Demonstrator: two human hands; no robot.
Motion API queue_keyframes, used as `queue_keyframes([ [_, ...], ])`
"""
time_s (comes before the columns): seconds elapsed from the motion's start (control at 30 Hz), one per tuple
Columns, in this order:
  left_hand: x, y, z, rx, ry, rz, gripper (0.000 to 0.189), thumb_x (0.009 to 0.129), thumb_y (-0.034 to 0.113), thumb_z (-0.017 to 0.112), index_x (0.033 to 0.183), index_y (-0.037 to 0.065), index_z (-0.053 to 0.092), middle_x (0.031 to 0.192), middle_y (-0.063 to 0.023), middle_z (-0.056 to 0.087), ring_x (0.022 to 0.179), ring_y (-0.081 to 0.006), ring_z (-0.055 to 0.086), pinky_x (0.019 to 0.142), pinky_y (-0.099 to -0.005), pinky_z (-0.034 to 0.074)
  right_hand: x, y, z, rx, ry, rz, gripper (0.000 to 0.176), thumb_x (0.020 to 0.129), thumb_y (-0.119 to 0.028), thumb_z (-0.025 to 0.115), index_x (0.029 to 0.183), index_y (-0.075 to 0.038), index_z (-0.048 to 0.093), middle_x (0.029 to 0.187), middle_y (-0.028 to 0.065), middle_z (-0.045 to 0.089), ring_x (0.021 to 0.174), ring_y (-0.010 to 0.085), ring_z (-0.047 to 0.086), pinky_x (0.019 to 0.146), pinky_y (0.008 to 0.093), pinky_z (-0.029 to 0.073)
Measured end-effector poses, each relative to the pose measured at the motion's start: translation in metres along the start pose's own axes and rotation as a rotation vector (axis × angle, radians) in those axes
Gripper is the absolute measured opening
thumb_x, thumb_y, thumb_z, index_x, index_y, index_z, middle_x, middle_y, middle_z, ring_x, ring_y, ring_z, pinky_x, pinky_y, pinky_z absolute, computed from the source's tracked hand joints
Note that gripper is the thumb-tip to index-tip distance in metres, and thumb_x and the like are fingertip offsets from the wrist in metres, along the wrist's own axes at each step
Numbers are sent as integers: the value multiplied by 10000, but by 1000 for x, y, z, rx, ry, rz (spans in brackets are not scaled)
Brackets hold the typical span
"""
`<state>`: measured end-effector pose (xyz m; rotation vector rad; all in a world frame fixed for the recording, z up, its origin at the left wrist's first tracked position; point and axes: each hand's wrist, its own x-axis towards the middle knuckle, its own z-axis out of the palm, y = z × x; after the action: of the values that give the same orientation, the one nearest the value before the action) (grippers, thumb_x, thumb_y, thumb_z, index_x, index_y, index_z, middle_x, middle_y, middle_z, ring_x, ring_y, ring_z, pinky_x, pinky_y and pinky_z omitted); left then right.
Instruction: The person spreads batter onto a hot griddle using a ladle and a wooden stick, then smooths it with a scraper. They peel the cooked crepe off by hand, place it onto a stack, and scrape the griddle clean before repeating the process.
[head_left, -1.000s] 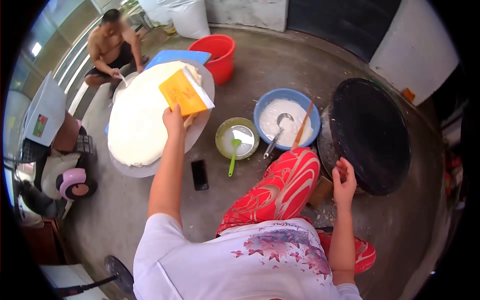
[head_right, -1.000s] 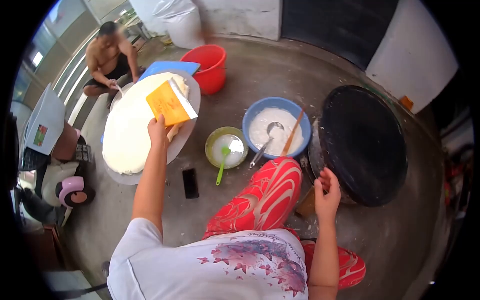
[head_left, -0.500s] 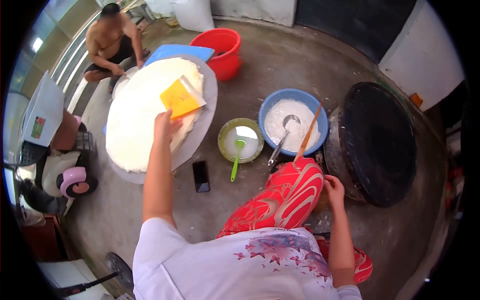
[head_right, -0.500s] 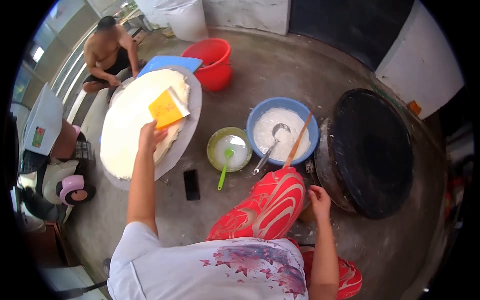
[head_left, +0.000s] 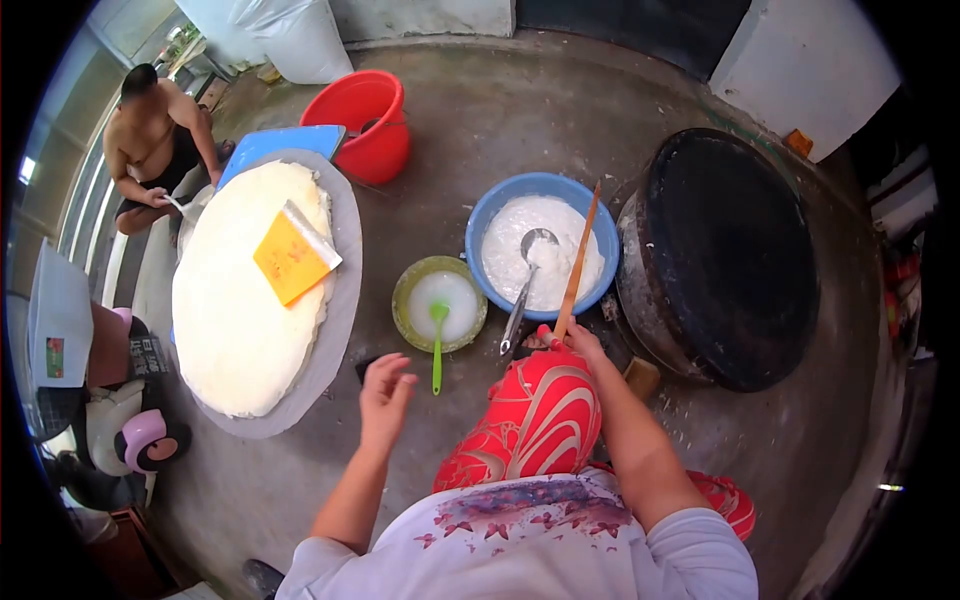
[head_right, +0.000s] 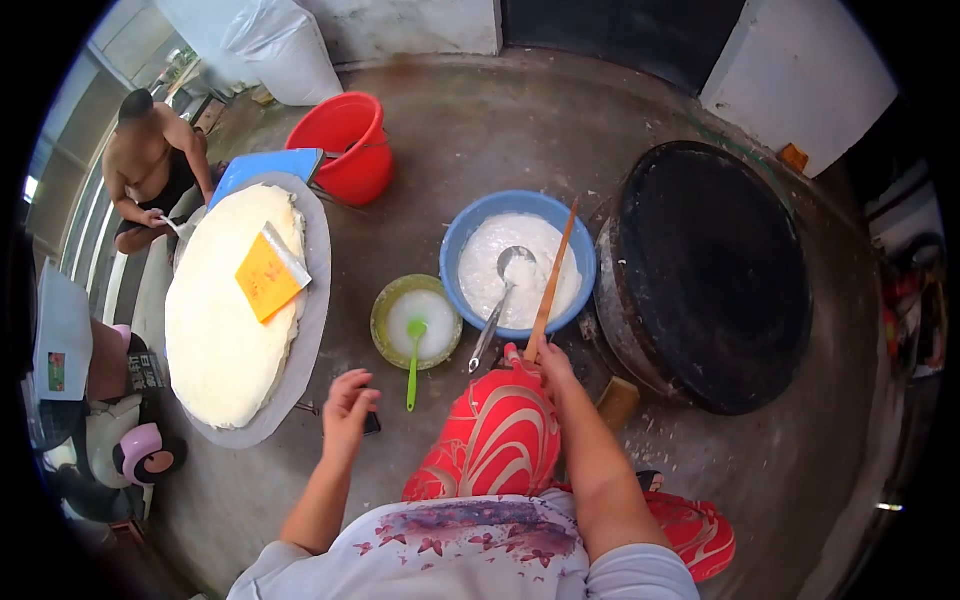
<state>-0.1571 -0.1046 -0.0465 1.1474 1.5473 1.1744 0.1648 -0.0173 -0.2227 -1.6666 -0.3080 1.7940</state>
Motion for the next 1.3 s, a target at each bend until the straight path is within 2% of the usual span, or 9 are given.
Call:
queue_keyframes([
  [0.17, 19, -74, 36, 169, -131, -63, 262, 788, 41, 564, 1046, 8, 537, 1101, -92, 485, 888, -184, 551, 703, -272, 470, -23, -13, -4, 123, -87, -129, 183, 856, -189, 555, 995, -74, 524, 807, 74, 595, 662, 153, 576, 594, 254, 474],
  [0.23, 28, -110, 43, 802, -162, 122, 361, 778, 98, 568, 1124, 34, 489, 1168, -124, 442, 1008, -262, 504, 764, -357, 465, -27, -17, -15, -120, 65, -324, 162, 836, -136, 578, 985, -89, 535, 766, 41, 593, 648, 115, 560, 568, 226, 453],
  [0.33, 34, -133, 63, 1176, -108, -59, 459, 773, 128, 544, 1209, 65, 412, 1242, -160, 365, 1078, -327, 438, 822, -421, 435, -52, -41, -23, -419, 152, -648, 117, 858, -181, 558, 840, -67, 545, 668, -27, 542, 576, 51, 479, 513, 201, 373],
  [0.43, 48, -180, 62, 1149, -213, -251, 482, 787, 119, 504, 1244, 83, 355, 1304, -182, 264, 1018, -371, 487, 806, -426, 440, -85, -86, -17, -992, 291, -931, 214, 828, -237, 556, 1002, -115, 573, 732, 105, 619, 657, 248, 602, 585, 340, 455],
  [0.6, 68, -178, 61, 875, -97, -457, 299, 820, 125, 456, 1103, 30, 467, 1122, -222, 467, 883, -414, 543, 751, -432, 454, -153, -143, 52, -1649, 29, -741, 303, 791, -218, 545, 1090, -173, 572, 818, 132, 624, 773, 310, 598, 665, 412, 466],
  [0.77, 64, -196, 50, 446, 14, -496, 206, 841, 164, 475, 898, -9, 572, 809, -243, 585, 833, -400, 555, 712, -426, 448, -94, -122, 87, -1965, -149, -593, 304, 764, -224, 539, 1057, -191, 613, 874, 127, 631, 829, 283, 608, 734, 400, 473],
  [0.93, 7, -135, 74, 372, -9, -247, 225, 849, 182, 479, 826, -16, 583, 783, -252, 574, 793, -416, 552, 672, -448, 430, -58, -105, 107, -1715, -175, -415, 324, 746, -233, 544, 1062, -220, 613, 934, 113, 627, 886, 274, 599, 775, 381, 470],
  [1.17, 63, -200, 49, 570, 122, -459, 241, 840, 232, 486, 885, 28, 606, 850, -200, 599, 837, -385, 557, 706, -436, 451, -101, -121, 91, -1689, -111, -505, 346, 748, -248, 539, 1090, -234, 590, 933, 126, 620, 882, 295, 589, 768, 392, 464],
  [1.3, 56, -145, 44, 723, 41, -463, 224, 814, 232, 516, 919, 58, 613, 887, -180, 604, 831, -370, 566, 708, -438, 455, -118, -119, 62, -1613, -69, -583, 336, 766, -275, 519, 1087, -209, 588, 915, 136, 618, 863, 311, 586, 754, 406, 462],
])
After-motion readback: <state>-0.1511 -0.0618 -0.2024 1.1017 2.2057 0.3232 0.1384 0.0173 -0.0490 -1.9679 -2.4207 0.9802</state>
